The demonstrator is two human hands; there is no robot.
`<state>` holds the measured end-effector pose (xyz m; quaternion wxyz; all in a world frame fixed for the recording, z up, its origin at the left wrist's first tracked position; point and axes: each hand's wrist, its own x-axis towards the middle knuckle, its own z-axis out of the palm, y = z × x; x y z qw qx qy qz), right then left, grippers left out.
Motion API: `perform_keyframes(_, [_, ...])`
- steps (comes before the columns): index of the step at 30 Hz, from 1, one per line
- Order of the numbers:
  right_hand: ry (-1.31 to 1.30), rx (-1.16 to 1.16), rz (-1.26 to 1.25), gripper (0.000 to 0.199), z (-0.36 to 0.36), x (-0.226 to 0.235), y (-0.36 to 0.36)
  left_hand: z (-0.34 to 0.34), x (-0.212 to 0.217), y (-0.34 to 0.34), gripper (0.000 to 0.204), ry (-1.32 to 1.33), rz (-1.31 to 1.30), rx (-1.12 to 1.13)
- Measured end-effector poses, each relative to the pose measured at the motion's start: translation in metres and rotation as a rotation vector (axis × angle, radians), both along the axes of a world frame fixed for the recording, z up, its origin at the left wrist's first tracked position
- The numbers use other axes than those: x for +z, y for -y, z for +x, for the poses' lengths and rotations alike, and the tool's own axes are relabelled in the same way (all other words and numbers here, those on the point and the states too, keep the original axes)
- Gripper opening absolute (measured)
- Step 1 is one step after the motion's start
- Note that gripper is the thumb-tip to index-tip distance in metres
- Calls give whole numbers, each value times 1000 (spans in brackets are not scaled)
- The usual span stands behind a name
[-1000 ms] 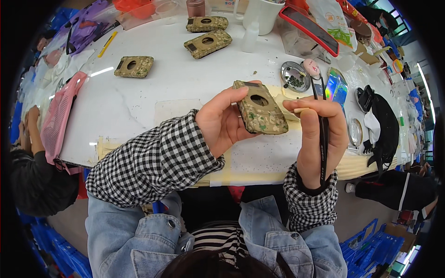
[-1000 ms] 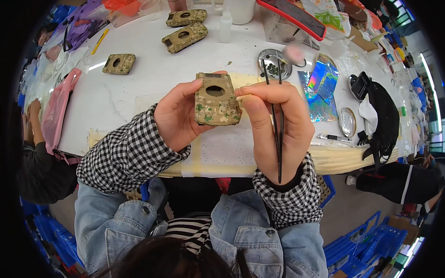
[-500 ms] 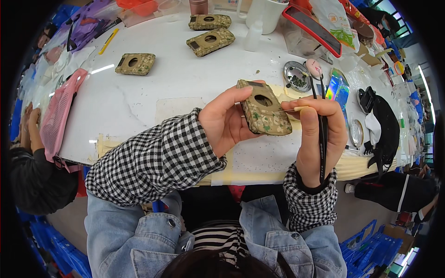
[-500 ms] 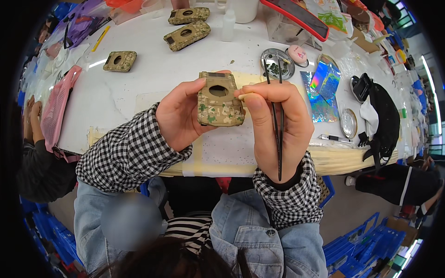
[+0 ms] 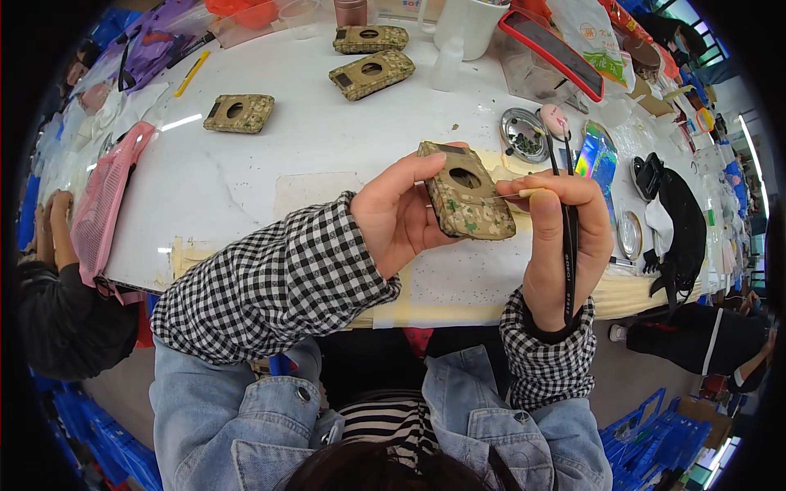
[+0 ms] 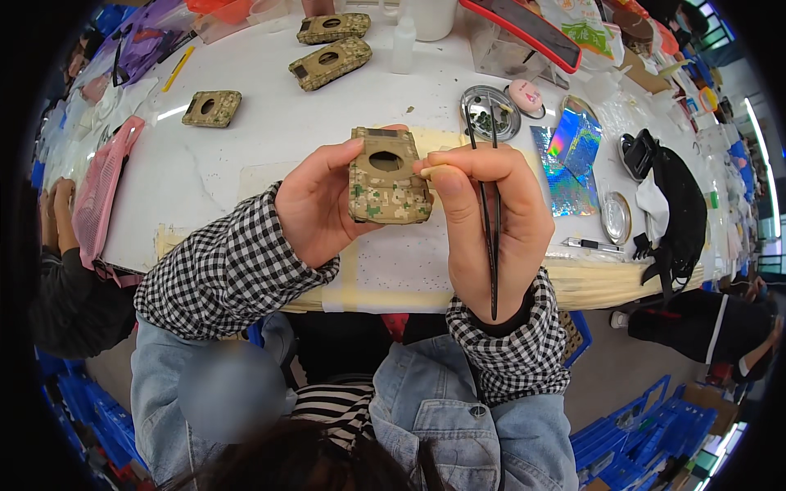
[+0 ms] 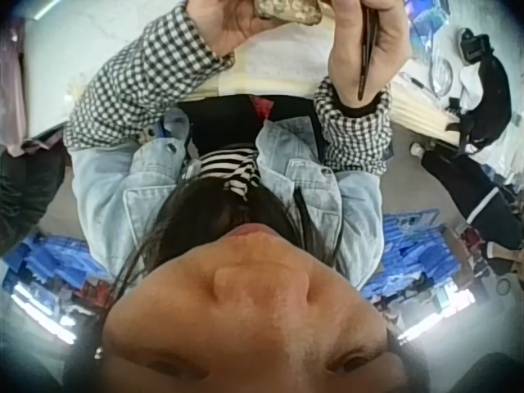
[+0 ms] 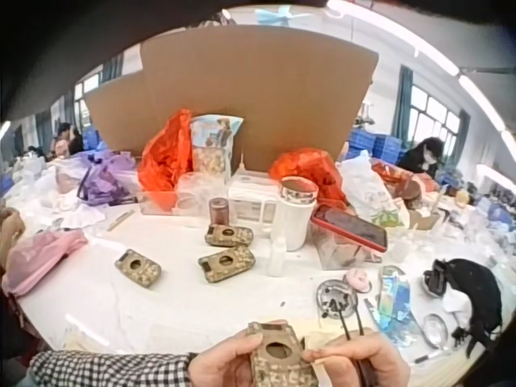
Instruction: Applying detail paint or adhesive to a model tank using a fine brush.
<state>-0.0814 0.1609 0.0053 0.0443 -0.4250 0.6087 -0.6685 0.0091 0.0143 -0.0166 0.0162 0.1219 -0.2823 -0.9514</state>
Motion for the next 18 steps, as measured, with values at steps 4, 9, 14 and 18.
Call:
perform_keyframes(4, [54,-53,-69,10,-2,-2,-1,1,2,0,48,41,-41,-7])
perform_keyframes(9, [23,-258,-121,11,-19,-4,-16,-1,0,2,47,26,8,6])
perform_keyframes(14, [-508,-519,237,5,-37,-10,-27,0,-1,3,47,6,13,42])
perform_keyframes(18, [-679,-525,289,11,-44,-16,-23,-2,1,0,47,16,12,77])
